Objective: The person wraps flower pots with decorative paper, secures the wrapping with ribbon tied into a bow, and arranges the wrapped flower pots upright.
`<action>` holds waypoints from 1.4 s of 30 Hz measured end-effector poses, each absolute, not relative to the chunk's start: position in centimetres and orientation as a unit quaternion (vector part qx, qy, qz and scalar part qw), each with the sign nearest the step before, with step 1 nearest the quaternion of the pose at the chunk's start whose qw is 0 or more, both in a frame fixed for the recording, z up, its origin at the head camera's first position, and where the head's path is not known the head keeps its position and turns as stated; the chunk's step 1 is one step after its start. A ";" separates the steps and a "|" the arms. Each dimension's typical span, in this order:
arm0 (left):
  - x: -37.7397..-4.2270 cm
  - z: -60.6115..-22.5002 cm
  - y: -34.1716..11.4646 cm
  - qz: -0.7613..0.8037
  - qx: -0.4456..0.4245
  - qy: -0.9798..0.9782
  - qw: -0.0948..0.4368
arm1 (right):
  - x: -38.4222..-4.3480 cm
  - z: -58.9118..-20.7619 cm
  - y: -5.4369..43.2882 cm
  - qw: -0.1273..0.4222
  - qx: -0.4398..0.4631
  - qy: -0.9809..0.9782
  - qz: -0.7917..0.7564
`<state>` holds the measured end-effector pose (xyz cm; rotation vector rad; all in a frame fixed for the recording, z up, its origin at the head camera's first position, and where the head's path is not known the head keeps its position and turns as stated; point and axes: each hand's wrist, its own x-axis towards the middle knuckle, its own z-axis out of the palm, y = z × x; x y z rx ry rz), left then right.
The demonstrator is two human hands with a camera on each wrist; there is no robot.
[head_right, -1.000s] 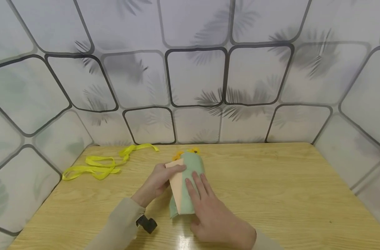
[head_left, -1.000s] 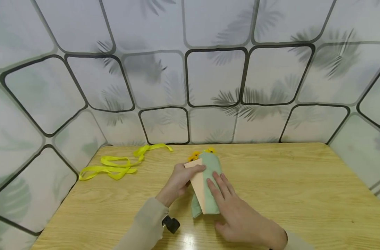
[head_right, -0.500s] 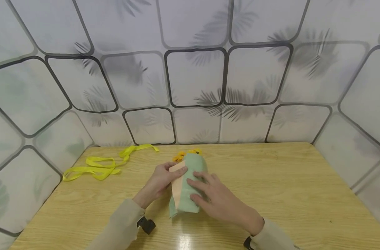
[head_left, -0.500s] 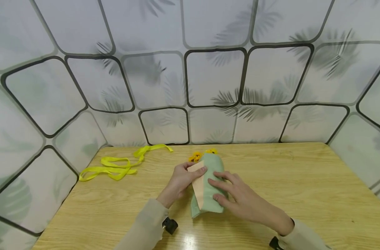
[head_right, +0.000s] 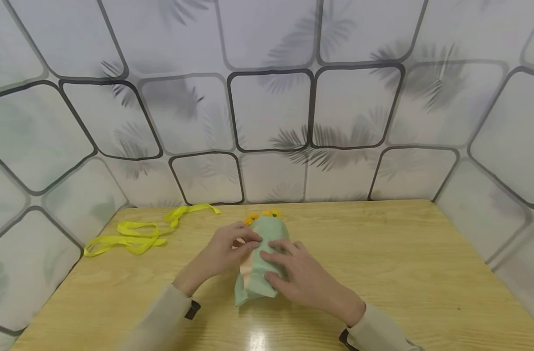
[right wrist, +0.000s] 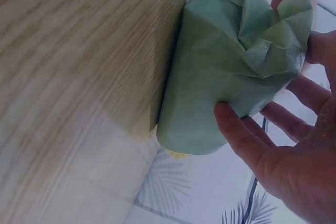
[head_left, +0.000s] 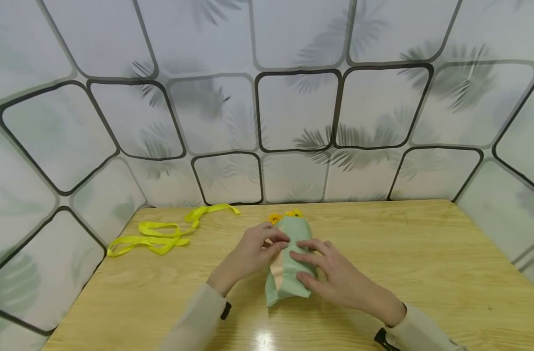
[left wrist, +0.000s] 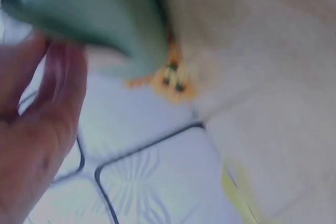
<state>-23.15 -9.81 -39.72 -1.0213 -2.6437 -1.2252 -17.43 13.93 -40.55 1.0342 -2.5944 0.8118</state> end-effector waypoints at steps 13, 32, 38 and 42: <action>-21.7 -38.9 -11.1 -0.356 -0.358 -0.859 -0.082 | -18.4 -39.8 15.7 -0.046 0.367 -0.848 0.379; -20.8 -38.9 -10.8 -0.263 -0.386 -0.880 -0.085 | -18.9 -41.5 14.3 0.166 0.406 -0.840 0.320; -20.4 -38.0 -11.5 -0.249 -0.380 -0.873 -0.175 | -18.9 -41.6 14.1 0.174 0.401 -0.842 0.315; -20.2 -38.0 -11.3 -0.231 -0.387 -0.882 -0.140 | -18.9 -41.7 14.1 0.174 0.401 -0.840 0.320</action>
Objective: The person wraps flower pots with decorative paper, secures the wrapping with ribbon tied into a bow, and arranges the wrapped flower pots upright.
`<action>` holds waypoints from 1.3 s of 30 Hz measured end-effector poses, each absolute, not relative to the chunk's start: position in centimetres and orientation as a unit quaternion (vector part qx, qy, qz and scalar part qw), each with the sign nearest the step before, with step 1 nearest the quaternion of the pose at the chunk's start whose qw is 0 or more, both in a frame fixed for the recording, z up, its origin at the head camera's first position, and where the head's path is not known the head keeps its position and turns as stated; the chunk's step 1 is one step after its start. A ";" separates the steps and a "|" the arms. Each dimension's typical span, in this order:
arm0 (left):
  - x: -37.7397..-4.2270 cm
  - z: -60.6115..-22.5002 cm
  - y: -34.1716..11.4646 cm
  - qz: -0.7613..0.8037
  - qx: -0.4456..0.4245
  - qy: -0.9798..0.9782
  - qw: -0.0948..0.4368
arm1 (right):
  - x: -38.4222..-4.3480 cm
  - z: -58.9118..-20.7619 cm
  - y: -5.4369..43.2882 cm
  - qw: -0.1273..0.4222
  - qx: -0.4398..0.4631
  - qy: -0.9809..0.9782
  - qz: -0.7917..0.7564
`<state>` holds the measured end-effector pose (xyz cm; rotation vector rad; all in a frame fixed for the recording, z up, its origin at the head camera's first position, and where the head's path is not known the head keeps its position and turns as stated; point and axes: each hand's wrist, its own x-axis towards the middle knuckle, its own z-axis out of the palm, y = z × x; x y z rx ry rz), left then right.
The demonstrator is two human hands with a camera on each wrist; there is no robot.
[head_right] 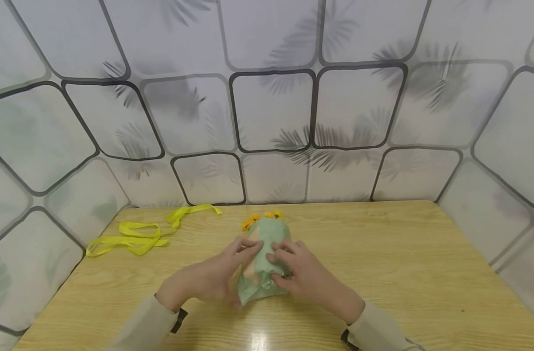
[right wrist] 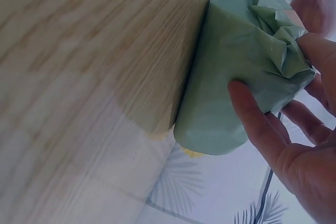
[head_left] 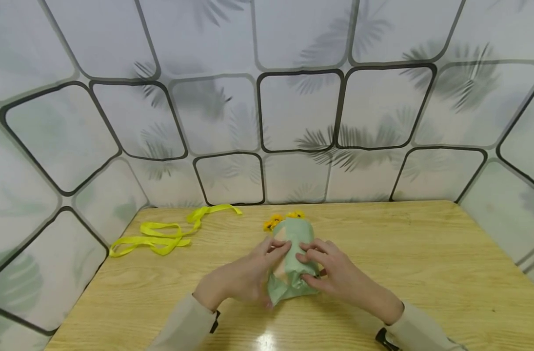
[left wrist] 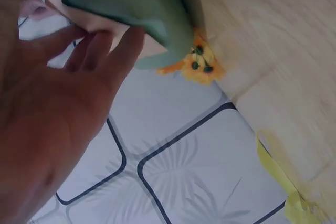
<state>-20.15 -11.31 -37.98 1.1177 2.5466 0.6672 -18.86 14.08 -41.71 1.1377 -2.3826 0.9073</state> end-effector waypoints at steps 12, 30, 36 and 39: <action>-20.3 -39.0 -10.1 0.186 0.411 0.892 -0.039 | -18.9 -42.1 13.9 0.203 0.407 -0.836 0.306; -20.0 -39.6 -9.5 0.202 0.383 0.896 -0.097 | -19.6 -42.2 14.8 0.109 0.432 -0.796 0.410; -19.5 -39.7 -9.3 0.193 0.370 0.902 -0.108 | -19.3 -42.6 14.5 0.152 0.420 -0.809 0.383; -19.1 -40.0 -9.2 0.183 0.374 0.900 -0.128 | -19.1 -42.7 14.5 0.156 0.412 -0.819 0.368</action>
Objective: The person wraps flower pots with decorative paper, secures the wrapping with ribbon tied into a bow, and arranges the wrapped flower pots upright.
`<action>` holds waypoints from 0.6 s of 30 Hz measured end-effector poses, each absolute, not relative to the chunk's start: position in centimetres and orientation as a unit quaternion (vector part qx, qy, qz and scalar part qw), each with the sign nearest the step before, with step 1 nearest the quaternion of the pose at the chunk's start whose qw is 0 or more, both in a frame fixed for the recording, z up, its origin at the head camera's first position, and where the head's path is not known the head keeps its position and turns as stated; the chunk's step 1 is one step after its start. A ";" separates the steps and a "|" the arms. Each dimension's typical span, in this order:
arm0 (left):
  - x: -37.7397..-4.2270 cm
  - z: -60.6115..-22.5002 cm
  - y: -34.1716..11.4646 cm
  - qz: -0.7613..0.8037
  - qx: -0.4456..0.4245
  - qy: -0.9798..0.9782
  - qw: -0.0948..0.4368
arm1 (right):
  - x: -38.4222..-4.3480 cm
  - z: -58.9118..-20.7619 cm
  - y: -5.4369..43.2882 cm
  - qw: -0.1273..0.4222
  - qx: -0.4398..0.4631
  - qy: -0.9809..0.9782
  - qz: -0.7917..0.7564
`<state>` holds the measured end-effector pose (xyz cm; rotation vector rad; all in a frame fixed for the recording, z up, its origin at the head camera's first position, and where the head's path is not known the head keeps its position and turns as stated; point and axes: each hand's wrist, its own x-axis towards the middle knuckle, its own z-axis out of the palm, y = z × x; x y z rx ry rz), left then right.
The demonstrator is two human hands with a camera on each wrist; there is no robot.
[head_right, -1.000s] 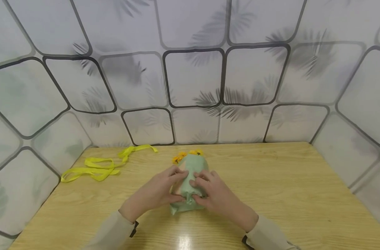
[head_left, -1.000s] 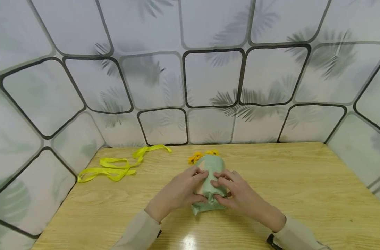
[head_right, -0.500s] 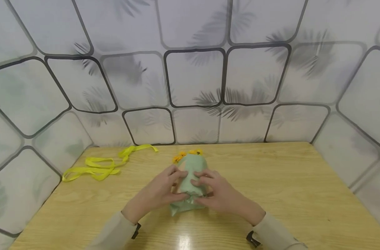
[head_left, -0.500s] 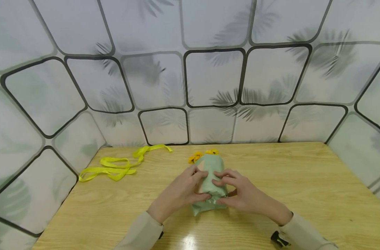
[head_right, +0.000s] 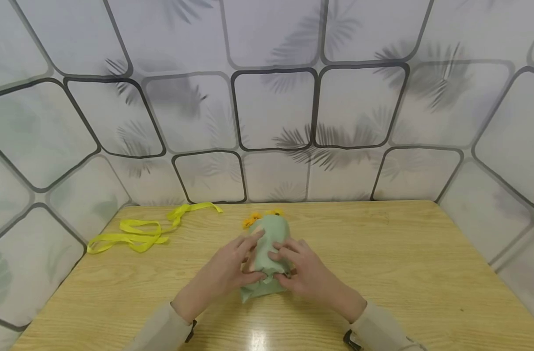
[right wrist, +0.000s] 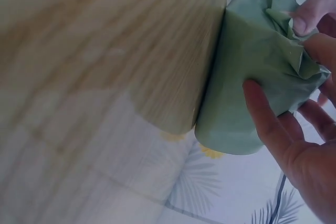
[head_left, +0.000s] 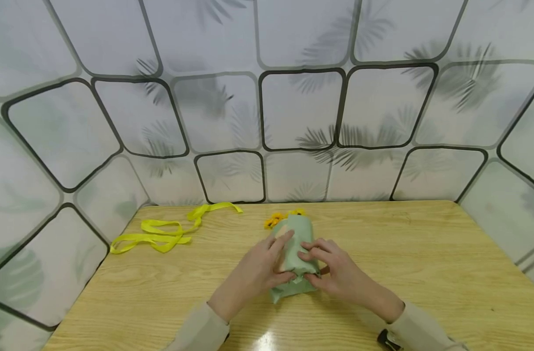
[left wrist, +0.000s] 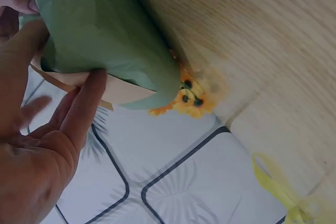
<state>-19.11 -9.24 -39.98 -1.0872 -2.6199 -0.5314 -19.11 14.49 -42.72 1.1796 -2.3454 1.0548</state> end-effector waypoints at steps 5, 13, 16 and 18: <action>-19.0 -40.3 -9.3 -0.194 -0.387 -0.889 0.145 | -18.8 -43.0 14.6 0.152 0.405 -0.827 0.360; -19.5 -40.3 -9.5 -0.238 -0.371 -0.887 0.140 | -18.5 -42.7 15.1 0.114 0.388 -0.823 0.399; -19.7 -40.3 -9.5 -0.246 -0.368 -0.885 0.141 | -18.7 -42.3 15.1 0.102 0.363 -0.821 0.428; -19.7 -40.2 -9.4 -0.248 -0.363 -0.888 0.138 | -18.9 -42.1 15.1 0.108 0.346 -0.831 0.423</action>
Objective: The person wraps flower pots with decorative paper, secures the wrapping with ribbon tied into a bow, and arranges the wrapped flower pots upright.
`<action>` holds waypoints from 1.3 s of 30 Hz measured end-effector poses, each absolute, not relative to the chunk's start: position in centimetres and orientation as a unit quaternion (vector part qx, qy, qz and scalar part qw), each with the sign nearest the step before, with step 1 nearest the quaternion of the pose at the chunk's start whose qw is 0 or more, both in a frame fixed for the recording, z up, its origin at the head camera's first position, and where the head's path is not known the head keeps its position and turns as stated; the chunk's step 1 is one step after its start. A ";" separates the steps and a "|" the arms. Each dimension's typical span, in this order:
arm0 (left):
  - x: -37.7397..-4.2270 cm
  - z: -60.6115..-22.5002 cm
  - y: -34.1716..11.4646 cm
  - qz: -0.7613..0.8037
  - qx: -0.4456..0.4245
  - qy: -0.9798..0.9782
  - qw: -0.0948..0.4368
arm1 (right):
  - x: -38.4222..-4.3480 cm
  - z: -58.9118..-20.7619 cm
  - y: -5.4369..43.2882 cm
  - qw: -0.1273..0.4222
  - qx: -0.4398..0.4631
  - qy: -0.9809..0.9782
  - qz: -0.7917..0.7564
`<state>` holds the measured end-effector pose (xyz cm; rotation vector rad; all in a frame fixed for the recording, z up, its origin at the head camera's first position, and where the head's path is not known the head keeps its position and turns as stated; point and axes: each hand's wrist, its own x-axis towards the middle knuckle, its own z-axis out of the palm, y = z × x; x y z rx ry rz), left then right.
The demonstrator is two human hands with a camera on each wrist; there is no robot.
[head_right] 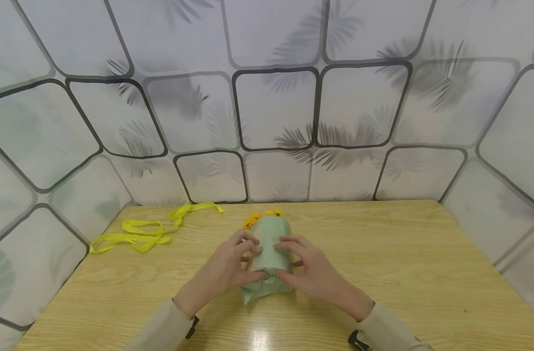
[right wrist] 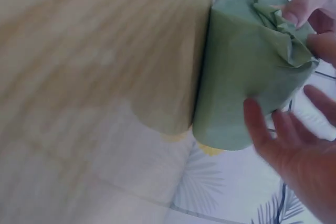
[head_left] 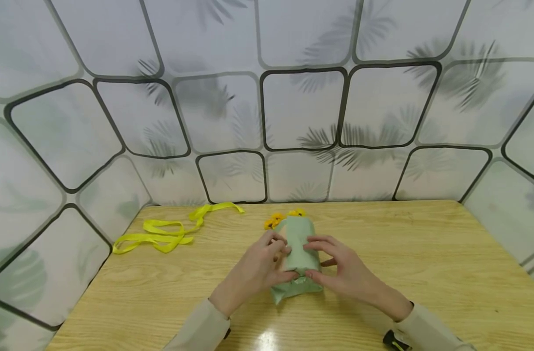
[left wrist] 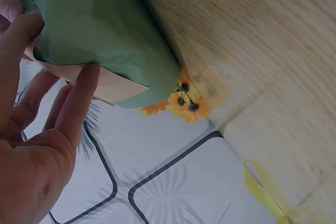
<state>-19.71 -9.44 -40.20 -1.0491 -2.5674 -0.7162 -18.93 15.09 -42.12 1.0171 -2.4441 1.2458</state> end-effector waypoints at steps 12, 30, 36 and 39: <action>-18.6 -40.1 -8.6 -0.276 -0.313 -0.903 0.104 | -19.3 -41.9 14.6 0.074 0.314 -0.845 0.428; -17.9 -41.2 -7.8 -0.395 -0.300 -0.864 0.085 | -18.0 -41.0 15.1 0.118 0.336 -0.868 0.346; -17.9 -41.3 -7.9 -0.392 -0.298 -0.868 0.069 | -17.9 -41.3 14.8 0.189 0.380 -0.860 0.282; -18.0 -41.3 -8.0 -0.397 -0.294 -0.868 0.058 | -17.9 -41.6 14.8 0.207 0.388 -0.856 0.272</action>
